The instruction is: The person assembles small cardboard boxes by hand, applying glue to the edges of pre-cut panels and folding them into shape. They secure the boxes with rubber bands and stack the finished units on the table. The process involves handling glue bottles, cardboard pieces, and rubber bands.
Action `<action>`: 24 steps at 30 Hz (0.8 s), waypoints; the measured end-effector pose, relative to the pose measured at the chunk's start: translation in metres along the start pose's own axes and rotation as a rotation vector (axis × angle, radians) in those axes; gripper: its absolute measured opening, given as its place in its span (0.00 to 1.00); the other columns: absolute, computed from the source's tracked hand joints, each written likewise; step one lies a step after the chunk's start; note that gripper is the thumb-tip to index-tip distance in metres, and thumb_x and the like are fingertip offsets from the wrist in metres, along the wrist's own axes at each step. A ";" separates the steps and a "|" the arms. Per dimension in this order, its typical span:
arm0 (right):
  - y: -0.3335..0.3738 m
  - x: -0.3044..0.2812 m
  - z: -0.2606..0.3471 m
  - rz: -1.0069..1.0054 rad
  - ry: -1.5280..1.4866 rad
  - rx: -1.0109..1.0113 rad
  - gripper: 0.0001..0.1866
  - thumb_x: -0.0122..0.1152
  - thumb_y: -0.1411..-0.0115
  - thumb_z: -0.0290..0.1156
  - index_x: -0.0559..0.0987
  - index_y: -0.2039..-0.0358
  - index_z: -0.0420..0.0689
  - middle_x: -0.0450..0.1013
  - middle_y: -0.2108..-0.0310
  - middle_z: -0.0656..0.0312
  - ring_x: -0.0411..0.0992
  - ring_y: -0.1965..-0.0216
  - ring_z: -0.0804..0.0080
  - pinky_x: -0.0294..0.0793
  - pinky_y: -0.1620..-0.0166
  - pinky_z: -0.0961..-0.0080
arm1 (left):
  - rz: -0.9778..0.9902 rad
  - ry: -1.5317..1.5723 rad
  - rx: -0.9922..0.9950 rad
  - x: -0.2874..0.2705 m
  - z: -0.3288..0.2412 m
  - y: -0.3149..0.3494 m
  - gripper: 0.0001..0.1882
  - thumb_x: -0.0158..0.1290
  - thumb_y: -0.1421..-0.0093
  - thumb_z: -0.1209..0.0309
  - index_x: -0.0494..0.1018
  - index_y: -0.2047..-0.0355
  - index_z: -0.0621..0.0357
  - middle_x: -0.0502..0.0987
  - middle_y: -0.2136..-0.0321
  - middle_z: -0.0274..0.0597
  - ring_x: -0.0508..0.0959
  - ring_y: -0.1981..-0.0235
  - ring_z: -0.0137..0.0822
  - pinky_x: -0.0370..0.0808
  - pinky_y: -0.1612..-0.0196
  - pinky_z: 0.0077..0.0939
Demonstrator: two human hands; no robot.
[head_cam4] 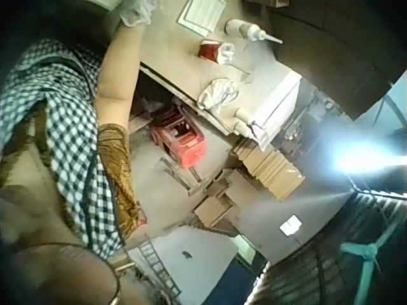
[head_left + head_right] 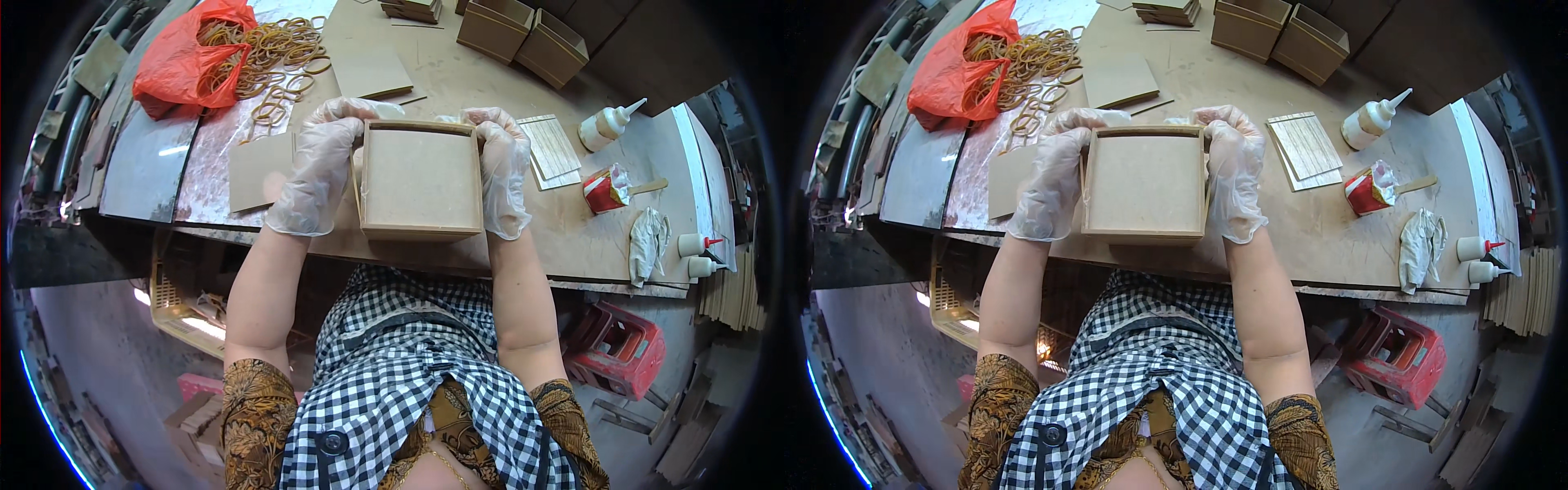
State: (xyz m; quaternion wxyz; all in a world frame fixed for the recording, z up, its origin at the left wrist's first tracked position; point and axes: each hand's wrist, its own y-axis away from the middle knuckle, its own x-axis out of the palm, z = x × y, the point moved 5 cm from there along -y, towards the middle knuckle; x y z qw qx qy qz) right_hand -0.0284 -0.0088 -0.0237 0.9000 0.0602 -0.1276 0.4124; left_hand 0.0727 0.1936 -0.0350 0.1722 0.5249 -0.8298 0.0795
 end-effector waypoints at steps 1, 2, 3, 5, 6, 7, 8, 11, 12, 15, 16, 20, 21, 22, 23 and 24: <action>-0.001 0.000 -0.001 0.006 0.004 -0.013 0.11 0.47 0.51 0.18 0.80 0.73 0.36 0.77 0.73 0.63 0.71 0.72 0.79 0.69 0.63 0.85 | -0.003 -0.010 -0.014 -0.004 0.003 -0.002 0.10 0.47 0.47 0.85 0.77 0.70 0.61 0.81 0.66 0.42 0.81 0.65 0.33 0.80 0.57 0.26; 0.000 0.001 -0.002 0.020 -0.011 -0.017 0.11 0.47 0.51 0.18 0.80 0.73 0.36 0.76 0.73 0.63 0.70 0.71 0.79 0.70 0.63 0.85 | -0.006 -0.019 -0.027 -0.010 0.008 -0.004 0.10 0.47 0.47 0.85 0.77 0.70 0.61 0.81 0.66 0.42 0.81 0.64 0.33 0.80 0.57 0.27; 0.000 0.001 -0.002 0.029 -0.021 -0.025 0.11 0.48 0.51 0.18 0.80 0.73 0.37 0.76 0.73 0.63 0.70 0.71 0.79 0.70 0.63 0.85 | -0.004 -0.025 -0.041 -0.008 0.007 -0.006 0.10 0.47 0.47 0.84 0.77 0.70 0.62 0.82 0.66 0.43 0.81 0.64 0.34 0.80 0.57 0.27; 0.004 0.000 -0.005 0.018 -0.045 0.007 0.11 0.48 0.51 0.18 0.80 0.70 0.37 0.76 0.72 0.63 0.70 0.71 0.79 0.70 0.62 0.84 | 0.070 -0.059 0.034 -0.001 -0.001 0.001 0.11 0.47 0.48 0.82 0.78 0.67 0.64 0.82 0.64 0.44 0.80 0.62 0.34 0.79 0.56 0.29; 0.007 0.000 -0.006 0.001 -0.058 0.040 0.11 0.49 0.51 0.19 0.79 0.68 0.38 0.76 0.72 0.63 0.70 0.71 0.78 0.71 0.62 0.84 | 0.109 -0.075 0.080 0.005 -0.006 0.007 0.12 0.47 0.48 0.81 0.79 0.66 0.65 0.82 0.64 0.44 0.80 0.61 0.34 0.79 0.55 0.29; 0.009 -0.003 -0.003 -0.022 -0.070 0.060 0.12 0.50 0.51 0.19 0.79 0.66 0.38 0.76 0.71 0.63 0.71 0.70 0.78 0.71 0.62 0.84 | 0.179 -0.108 0.073 0.009 -0.008 0.014 0.18 0.50 0.49 0.78 0.78 0.56 0.65 0.81 0.58 0.46 0.79 0.57 0.34 0.77 0.52 0.29; 0.010 -0.003 -0.008 -0.012 -0.120 0.105 0.14 0.51 0.51 0.19 0.78 0.63 0.38 0.76 0.68 0.62 0.71 0.70 0.77 0.73 0.61 0.83 | 0.133 0.027 -0.069 0.001 0.001 0.021 0.20 0.51 0.48 0.77 0.76 0.53 0.65 0.80 0.56 0.46 0.78 0.56 0.34 0.76 0.51 0.29; 0.013 -0.001 -0.022 0.111 -0.331 0.224 0.16 0.54 0.50 0.20 0.75 0.58 0.38 0.76 0.59 0.56 0.76 0.64 0.71 0.78 0.59 0.77 | 0.118 -0.175 -0.125 -0.035 0.038 0.022 0.22 0.54 0.42 0.67 0.73 0.48 0.63 0.78 0.53 0.45 0.78 0.54 0.36 0.74 0.47 0.31; 0.016 0.002 -0.020 0.125 -0.366 0.218 0.16 0.54 0.49 0.20 0.75 0.57 0.38 0.76 0.59 0.56 0.76 0.63 0.71 0.79 0.58 0.77 | 0.127 -0.192 -0.114 -0.037 0.040 0.021 0.22 0.54 0.40 0.63 0.73 0.48 0.62 0.78 0.52 0.44 0.78 0.54 0.36 0.74 0.46 0.32; 0.028 0.002 -0.019 0.169 -0.442 0.263 0.17 0.54 0.48 0.16 0.74 0.55 0.35 0.76 0.59 0.55 0.77 0.62 0.71 0.79 0.56 0.78 | 0.168 0.262 -0.270 -0.009 0.031 0.024 0.21 0.54 0.34 0.55 0.74 0.50 0.58 0.79 0.55 0.38 0.78 0.52 0.33 0.75 0.46 0.31; 0.028 0.002 -0.017 0.181 -0.472 0.241 0.17 0.54 0.48 0.16 0.74 0.55 0.35 0.75 0.58 0.55 0.77 0.60 0.71 0.79 0.55 0.78 | 0.122 0.248 -0.238 -0.008 0.032 0.024 0.20 0.55 0.35 0.55 0.75 0.50 0.57 0.80 0.55 0.37 0.78 0.53 0.31 0.75 0.47 0.29; 0.029 -0.008 -0.016 0.236 -0.274 -0.001 0.20 0.49 0.45 0.21 0.70 0.50 0.32 0.71 0.48 0.51 0.71 0.46 0.64 0.71 0.42 0.70 | -0.088 0.222 -0.136 0.020 0.025 0.037 0.16 0.54 0.33 0.63 0.77 0.50 0.57 0.80 0.56 0.33 0.78 0.55 0.25 0.75 0.50 0.22; 0.028 -0.005 -0.016 0.262 -0.528 0.108 0.23 0.47 0.44 0.22 0.69 0.47 0.32 0.69 0.45 0.49 0.68 0.43 0.62 0.67 0.38 0.68 | -0.072 0.229 -0.089 0.027 0.018 0.039 0.16 0.54 0.33 0.63 0.77 0.50 0.58 0.80 0.56 0.33 0.78 0.56 0.24 0.75 0.50 0.21; 0.029 -0.001 -0.016 0.284 -0.781 0.218 0.25 0.45 0.43 0.24 0.67 0.43 0.31 0.68 0.43 0.48 0.65 0.39 0.60 0.63 0.35 0.66 | -0.056 0.236 -0.042 0.029 0.015 0.041 0.16 0.54 0.33 0.63 0.77 0.50 0.58 0.80 0.57 0.33 0.78 0.56 0.24 0.74 0.50 0.21; 0.029 0.000 -0.014 0.290 -0.771 0.193 0.28 0.43 0.42 0.25 0.63 0.40 0.31 0.65 0.40 0.47 0.62 0.37 0.59 0.59 0.33 0.65 | -0.015 0.224 -0.050 0.027 0.018 0.042 0.16 0.54 0.33 0.63 0.77 0.50 0.59 0.80 0.57 0.33 0.77 0.56 0.23 0.74 0.50 0.20; 0.029 0.001 -0.011 0.297 -0.760 0.166 0.31 0.41 0.42 0.26 0.60 0.37 0.31 0.62 0.38 0.46 0.59 0.35 0.58 0.54 0.31 0.64 | 0.025 0.213 -0.057 0.025 0.020 0.042 0.16 0.54 0.33 0.63 0.77 0.49 0.59 0.80 0.57 0.33 0.77 0.56 0.23 0.74 0.50 0.20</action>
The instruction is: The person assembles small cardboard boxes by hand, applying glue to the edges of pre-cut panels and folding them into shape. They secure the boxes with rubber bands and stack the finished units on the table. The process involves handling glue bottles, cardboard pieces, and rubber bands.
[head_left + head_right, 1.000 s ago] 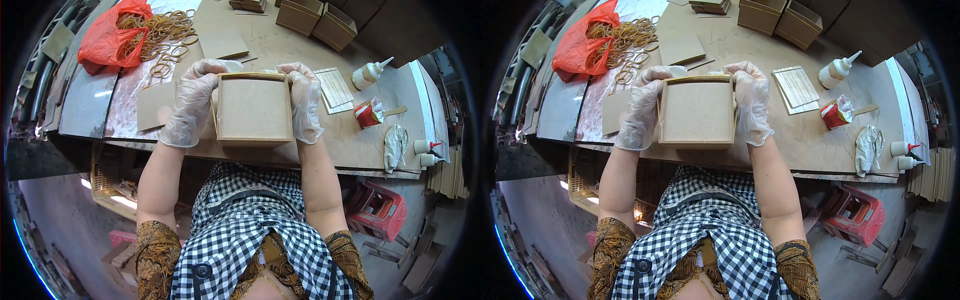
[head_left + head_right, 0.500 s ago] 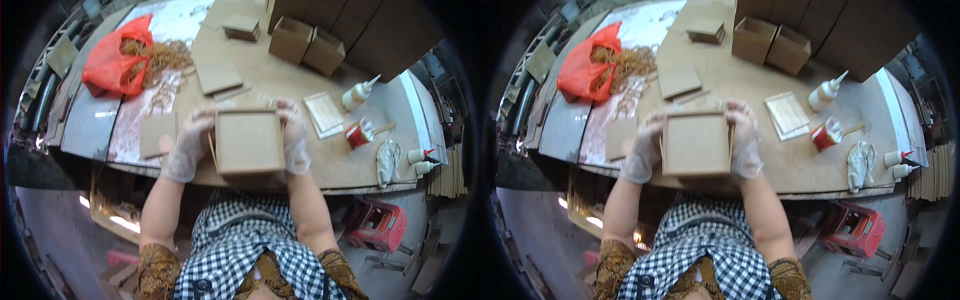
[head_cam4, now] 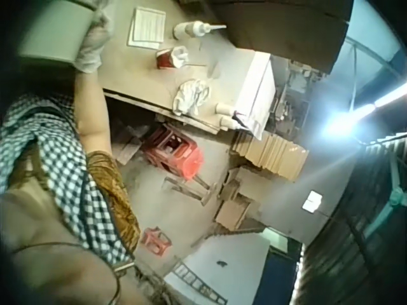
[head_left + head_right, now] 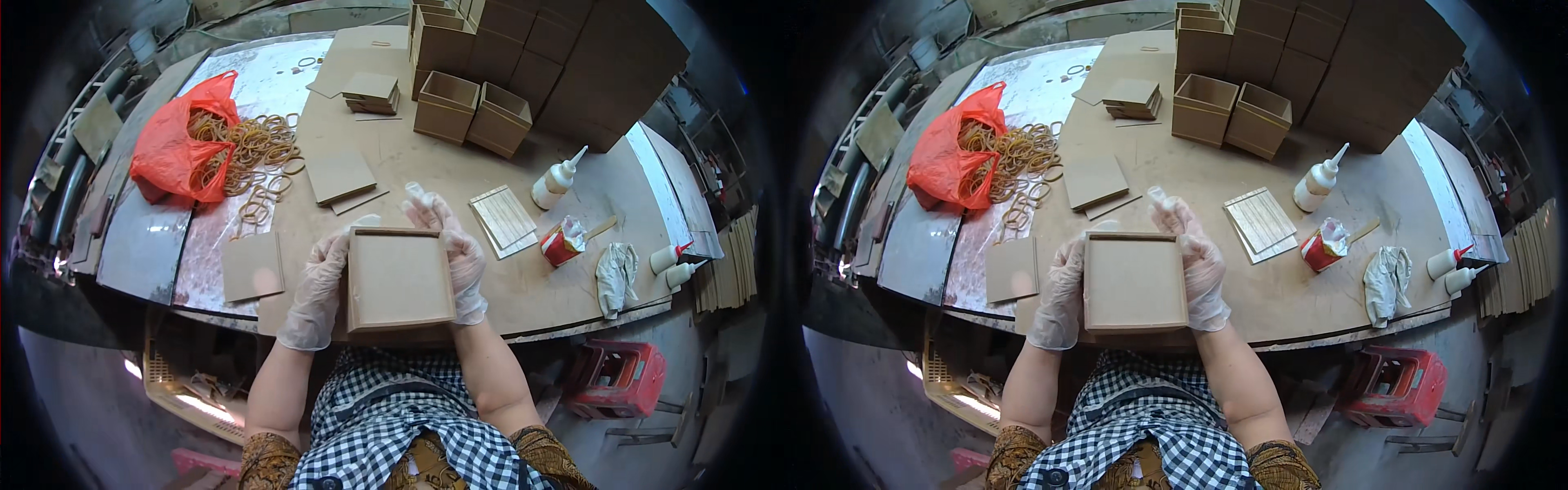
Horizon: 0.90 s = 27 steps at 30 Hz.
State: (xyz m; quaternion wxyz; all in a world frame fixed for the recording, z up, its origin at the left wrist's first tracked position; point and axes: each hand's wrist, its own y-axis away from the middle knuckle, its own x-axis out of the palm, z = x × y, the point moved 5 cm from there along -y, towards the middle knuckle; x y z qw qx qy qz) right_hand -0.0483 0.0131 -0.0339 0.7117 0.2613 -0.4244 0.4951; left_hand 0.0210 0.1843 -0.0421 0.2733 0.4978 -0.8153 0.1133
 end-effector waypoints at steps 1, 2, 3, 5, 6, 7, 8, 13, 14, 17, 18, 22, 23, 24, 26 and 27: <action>0.000 0.002 0.001 0.015 0.016 -0.020 0.33 0.39 0.41 0.27 0.56 0.34 0.31 0.59 0.35 0.45 0.55 0.32 0.56 0.50 0.29 0.63 | 0.039 -0.012 -0.011 0.000 0.001 0.001 0.17 0.54 0.33 0.64 0.77 0.49 0.60 0.80 0.57 0.32 0.77 0.56 0.23 0.74 0.50 0.20; -0.001 0.005 0.003 0.039 0.019 -0.048 0.35 0.39 0.41 0.28 0.54 0.33 0.31 0.57 0.34 0.45 0.54 0.31 0.56 0.49 0.28 0.63 | 0.041 -0.008 -0.018 0.000 0.001 0.003 0.16 0.54 0.33 0.62 0.77 0.50 0.59 0.81 0.58 0.34 0.79 0.58 0.25 0.76 0.52 0.22; 0.000 0.006 0.003 0.059 0.021 -0.072 0.36 0.38 0.42 0.28 0.51 0.32 0.31 0.54 0.32 0.44 0.52 0.30 0.56 0.48 0.28 0.62 | 0.038 -0.005 -0.028 0.007 -0.005 0.005 0.16 0.53 0.33 0.61 0.77 0.51 0.57 0.81 0.59 0.36 0.80 0.59 0.26 0.78 0.54 0.23; 0.001 0.007 0.005 0.102 0.042 -0.116 0.36 0.39 0.40 0.31 0.51 0.31 0.32 0.51 0.31 0.44 0.50 0.29 0.56 0.46 0.28 0.62 | 0.028 0.033 -0.049 0.011 -0.004 0.008 0.16 0.52 0.32 0.60 0.77 0.51 0.57 0.81 0.59 0.36 0.80 0.59 0.27 0.79 0.55 0.23; 0.001 0.008 0.006 0.128 0.058 -0.136 0.35 0.40 0.38 0.34 0.52 0.32 0.32 0.51 0.31 0.44 0.49 0.29 0.56 0.46 0.28 0.62 | 0.021 0.065 -0.055 0.010 0.000 0.008 0.17 0.52 0.32 0.61 0.77 0.50 0.58 0.81 0.59 0.35 0.79 0.59 0.25 0.77 0.54 0.22; 0.001 0.009 0.009 0.154 0.074 -0.157 0.35 0.41 0.36 0.37 0.53 0.32 0.32 0.52 0.31 0.44 0.49 0.29 0.57 0.47 0.28 0.63 | 0.014 0.097 -0.062 0.007 0.003 0.008 0.17 0.51 0.31 0.61 0.77 0.49 0.59 0.81 0.59 0.34 0.78 0.58 0.24 0.75 0.53 0.20; -0.001 0.014 0.013 0.268 -0.088 -0.108 0.36 0.40 0.35 0.43 0.55 0.32 0.33 0.53 0.31 0.45 0.49 0.29 0.57 0.47 0.28 0.63 | -0.001 0.104 -0.063 0.001 0.007 0.007 0.17 0.51 0.31 0.62 0.76 0.48 0.58 0.81 0.59 0.34 0.78 0.58 0.24 0.76 0.54 0.21; -0.015 0.033 0.032 0.279 -0.314 0.047 0.46 0.32 0.34 0.67 0.61 0.35 0.36 0.57 0.33 0.48 0.49 0.29 0.59 0.43 0.28 0.64 | -0.148 0.073 -0.098 -0.007 0.010 0.004 0.21 0.46 0.29 0.61 0.69 0.41 0.57 0.77 0.49 0.39 0.76 0.50 0.31 0.72 0.44 0.26; -0.014 0.039 0.034 0.249 -0.047 -0.019 0.46 0.31 0.34 0.68 0.60 0.34 0.37 0.57 0.33 0.49 0.49 0.29 0.59 0.42 0.28 0.65 | -0.105 0.049 0.018 -0.005 0.002 0.000 0.24 0.44 0.29 0.57 0.66 0.39 0.57 0.73 0.46 0.41 0.73 0.46 0.32 0.68 0.40 0.28; -0.014 0.040 0.030 0.252 0.655 -0.214 0.50 0.28 0.35 0.70 0.55 0.31 0.37 0.55 0.32 0.50 0.44 0.28 0.61 0.34 0.28 0.67 | 0.070 -0.073 0.241 0.000 -0.023 -0.013 0.40 0.30 0.30 0.40 0.50 0.31 0.60 0.53 0.31 0.46 0.50 0.30 0.37 0.41 0.27 0.33; -0.009 0.033 0.025 0.251 0.715 -0.166 0.50 0.29 0.35 0.70 0.53 0.31 0.36 0.53 0.31 0.50 0.43 0.27 0.61 0.33 0.28 0.67 | 0.108 -0.130 0.227 0.011 -0.028 -0.013 0.41 0.29 0.31 0.39 0.49 0.30 0.60 0.52 0.30 0.45 0.49 0.29 0.38 0.41 0.27 0.33; 0.004 0.038 0.009 0.341 0.890 -0.071 0.47 0.33 0.33 0.65 0.48 0.29 0.36 0.46 0.28 0.49 0.39 0.26 0.60 0.32 0.28 0.66 | 0.254 -0.353 0.179 0.031 -0.034 -0.010 0.40 0.26 0.28 0.42 0.45 0.29 0.64 0.44 0.28 0.44 0.39 0.27 0.38 0.34 0.27 0.33; 0.004 0.040 0.009 0.366 0.952 -0.091 0.46 0.33 0.32 0.64 0.48 0.29 0.37 0.47 0.28 0.49 0.40 0.27 0.60 0.33 0.28 0.66 | 0.269 -0.415 0.163 0.033 -0.035 -0.008 0.40 0.26 0.28 0.43 0.44 0.29 0.64 0.44 0.28 0.45 0.39 0.27 0.39 0.33 0.28 0.33; 0.005 0.041 0.010 0.384 1.019 -0.111 0.45 0.33 0.32 0.63 0.48 0.29 0.37 0.47 0.28 0.49 0.41 0.27 0.60 0.35 0.28 0.66 | 0.290 -0.474 0.142 0.036 -0.034 -0.008 0.40 0.27 0.28 0.43 0.43 0.29 0.64 0.43 0.28 0.45 0.38 0.27 0.39 0.33 0.28 0.33; 0.006 0.043 0.011 0.366 1.102 -0.082 0.43 0.33 0.30 0.61 0.49 0.29 0.37 0.49 0.29 0.49 0.42 0.27 0.59 0.38 0.29 0.67 | 0.296 -0.504 0.156 0.035 -0.033 -0.007 0.39 0.28 0.27 0.45 0.43 0.29 0.64 0.43 0.28 0.46 0.38 0.27 0.40 0.33 0.28 0.33; 0.006 0.045 0.012 0.355 1.142 -0.068 0.42 0.32 0.30 0.61 0.50 0.30 0.37 0.50 0.29 0.49 0.43 0.27 0.59 0.40 0.29 0.67 | 0.300 -0.521 0.162 0.035 -0.033 -0.007 0.38 0.29 0.27 0.46 0.43 0.29 0.64 0.43 0.28 0.47 0.38 0.27 0.40 0.33 0.28 0.33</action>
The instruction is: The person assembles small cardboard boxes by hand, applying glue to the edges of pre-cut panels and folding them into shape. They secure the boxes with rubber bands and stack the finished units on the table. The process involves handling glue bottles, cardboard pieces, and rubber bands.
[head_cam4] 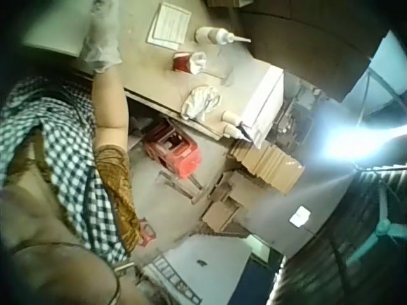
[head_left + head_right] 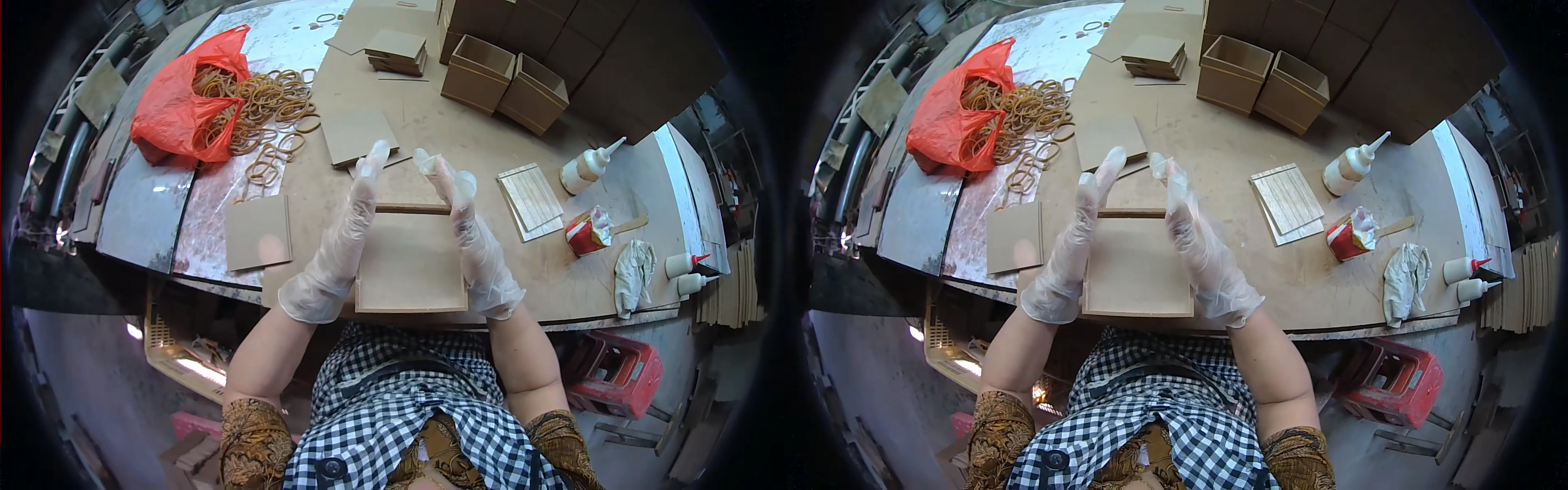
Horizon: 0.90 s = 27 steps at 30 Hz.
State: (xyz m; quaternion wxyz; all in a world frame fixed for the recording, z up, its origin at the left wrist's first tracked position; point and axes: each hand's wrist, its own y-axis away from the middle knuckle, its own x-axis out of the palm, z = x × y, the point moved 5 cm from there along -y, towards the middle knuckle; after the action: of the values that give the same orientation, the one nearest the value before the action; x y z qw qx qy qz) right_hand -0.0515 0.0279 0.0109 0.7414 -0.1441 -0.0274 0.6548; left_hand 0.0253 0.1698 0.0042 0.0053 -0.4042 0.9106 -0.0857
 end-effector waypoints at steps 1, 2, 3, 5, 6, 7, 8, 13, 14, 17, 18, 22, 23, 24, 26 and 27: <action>-0.001 0.000 0.003 0.016 0.037 0.006 0.42 0.33 0.30 0.60 0.51 0.30 0.37 0.51 0.30 0.49 0.44 0.28 0.58 0.41 0.29 0.67 | -0.003 -0.022 0.008 0.000 -0.001 0.000 0.38 0.29 0.27 0.47 0.43 0.29 0.64 0.43 0.28 0.47 0.38 0.27 0.40 0.33 0.28 0.33; -0.003 0.000 0.005 0.032 0.074 0.012 0.41 0.33 0.29 0.60 0.51 0.30 0.38 0.53 0.30 0.50 0.46 0.28 0.58 0.42 0.29 0.67 | -0.005 -0.044 0.016 0.000 -0.001 0.000 0.37 0.30 0.27 0.47 0.42 0.29 0.64 0.43 0.28 0.47 0.38 0.27 0.40 0.34 0.28 0.33; -0.004 -0.001 0.007 0.043 0.115 0.018 0.41 0.33 0.29 0.60 0.52 0.30 0.38 0.54 0.31 0.50 0.47 0.28 0.58 0.43 0.29 0.67 | -0.001 -0.063 0.026 0.001 -0.002 -0.001 0.37 0.30 0.27 0.48 0.42 0.29 0.64 0.43 0.28 0.48 0.38 0.27 0.40 0.34 0.28 0.33; -0.006 -0.002 0.008 0.042 0.137 0.035 0.41 0.34 0.29 0.60 0.53 0.30 0.38 0.55 0.31 0.51 0.48 0.28 0.56 0.43 0.29 0.66 | -0.023 -0.037 0.031 0.001 0.002 -0.001 0.38 0.29 0.27 0.47 0.42 0.29 0.64 0.43 0.28 0.47 0.38 0.27 0.40 0.33 0.28 0.33; -0.007 -0.003 0.011 0.038 0.150 0.033 0.40 0.34 0.30 0.60 0.54 0.30 0.39 0.56 0.31 0.51 0.48 0.29 0.55 0.43 0.29 0.65 | -0.032 -0.029 0.044 0.001 0.001 -0.002 0.38 0.28 0.27 0.46 0.42 0.29 0.64 0.43 0.28 0.47 0.38 0.27 0.40 0.33 0.28 0.33; -0.006 -0.001 0.012 0.040 0.112 0.004 0.40 0.35 0.30 0.60 0.54 0.30 0.39 0.55 0.31 0.51 0.48 0.29 0.55 0.44 0.29 0.66 | -0.042 -0.002 0.018 0.000 0.004 -0.002 0.40 0.28 0.28 0.44 0.42 0.29 0.63 0.42 0.28 0.46 0.38 0.27 0.40 0.33 0.28 0.33; -0.004 0.000 0.008 0.042 0.074 -0.026 0.40 0.35 0.30 0.60 0.54 0.30 0.40 0.54 0.31 0.52 0.48 0.29 0.55 0.44 0.29 0.66 | -0.052 0.026 -0.008 -0.004 0.008 -0.001 0.41 0.28 0.29 0.43 0.42 0.29 0.63 0.42 0.27 0.45 0.38 0.27 0.39 0.33 0.28 0.33; 0.002 -0.032 -0.028 -0.203 -0.704 -0.071 0.39 0.33 0.29 0.59 0.53 0.30 0.42 0.51 0.29 0.53 0.46 0.28 0.60 0.41 0.28 0.69 | -0.074 0.377 -0.049 -0.001 -0.002 -0.005 0.46 0.27 0.33 0.35 0.43 0.29 0.60 0.43 0.27 0.42 0.39 0.27 0.37 0.33 0.27 0.33; 0.007 -0.044 -0.022 -0.244 -0.441 -0.180 0.39 0.33 0.29 0.59 0.53 0.30 0.41 0.51 0.29 0.53 0.46 0.28 0.61 0.39 0.28 0.69 | -0.105 0.373 -0.014 -0.008 0.000 -0.007 0.47 0.28 0.33 0.34 0.43 0.29 0.59 0.44 0.27 0.42 0.40 0.27 0.36 0.34 0.27 0.34; 0.027 -0.045 -0.014 -0.461 -0.631 -0.070 0.39 0.28 0.28 0.57 0.52 0.31 0.35 0.51 0.30 0.51 0.46 0.28 0.61 0.37 0.27 0.66 | -0.166 0.282 0.010 -0.031 0.007 -0.004 0.47 0.29 0.35 0.33 0.48 0.29 0.58 0.50 0.29 0.42 0.45 0.27 0.37 0.37 0.27 0.34; 0.040 -0.039 -0.014 -0.454 -0.539 -0.061 0.40 0.28 0.28 0.58 0.51 0.31 0.36 0.52 0.30 0.51 0.47 0.28 0.62 0.39 0.27 0.66 | -0.132 0.271 -0.003 -0.035 0.013 -0.005 0.47 0.29 0.34 0.33 0.48 0.29 0.58 0.51 0.29 0.43 0.46 0.27 0.37 0.37 0.27 0.34; 0.071 -0.003 -0.016 -0.401 -0.291 -0.066 0.39 0.29 0.27 0.55 0.52 0.32 0.32 0.52 0.30 0.49 0.47 0.28 0.59 0.40 0.28 0.66 | -0.143 0.298 -0.152 0.000 0.006 0.008 0.45 0.31 0.34 0.33 0.55 0.32 0.58 0.59 0.33 0.44 0.56 0.31 0.39 0.50 0.29 0.34; 0.072 0.002 -0.016 -0.378 -0.246 -0.071 0.38 0.30 0.27 0.54 0.53 0.32 0.31 0.51 0.30 0.48 0.48 0.28 0.58 0.40 0.28 0.66 | -0.131 0.332 -0.197 0.005 0.009 0.013 0.44 0.31 0.34 0.33 0.56 0.32 0.58 0.60 0.34 0.43 0.58 0.32 0.38 0.52 0.30 0.35; 0.070 0.006 -0.010 -0.370 -0.215 -0.062 0.37 0.31 0.26 0.52 0.52 0.33 0.30 0.49 0.29 0.48 0.46 0.28 0.58 0.41 0.28 0.67 | -0.121 0.368 -0.249 0.009 0.014 0.019 0.44 0.32 0.34 0.33 0.58 0.33 0.57 0.62 0.35 0.42 0.60 0.34 0.37 0.55 0.31 0.35; 0.063 0.011 0.004 -0.358 -0.094 -0.126 0.36 0.30 0.26 0.51 0.55 0.33 0.30 0.53 0.31 0.47 0.49 0.29 0.59 0.44 0.29 0.68 | -0.166 0.434 -0.295 0.011 0.021 0.023 0.42 0.32 0.34 0.34 0.60 0.35 0.57 0.65 0.38 0.42 0.65 0.38 0.36 0.61 0.35 0.34; 0.060 0.011 0.013 -0.348 -0.033 -0.159 0.36 0.29 0.26 0.51 0.56 0.34 0.29 0.55 0.32 0.46 0.51 0.29 0.59 0.45 0.29 0.68 | -0.221 0.465 -0.287 0.011 0.023 0.026 0.41 0.31 0.33 0.35 0.62 0.36 0.57 0.67 0.41 0.43 0.68 0.41 0.35 0.66 0.38 0.33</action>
State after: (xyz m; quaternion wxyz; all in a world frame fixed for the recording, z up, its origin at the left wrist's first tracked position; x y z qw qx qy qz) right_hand -0.1105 0.0474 0.0069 0.8292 -0.1847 -0.1158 0.5147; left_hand 0.0001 0.1756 -0.0218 -0.2700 -0.4672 0.8406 -0.0465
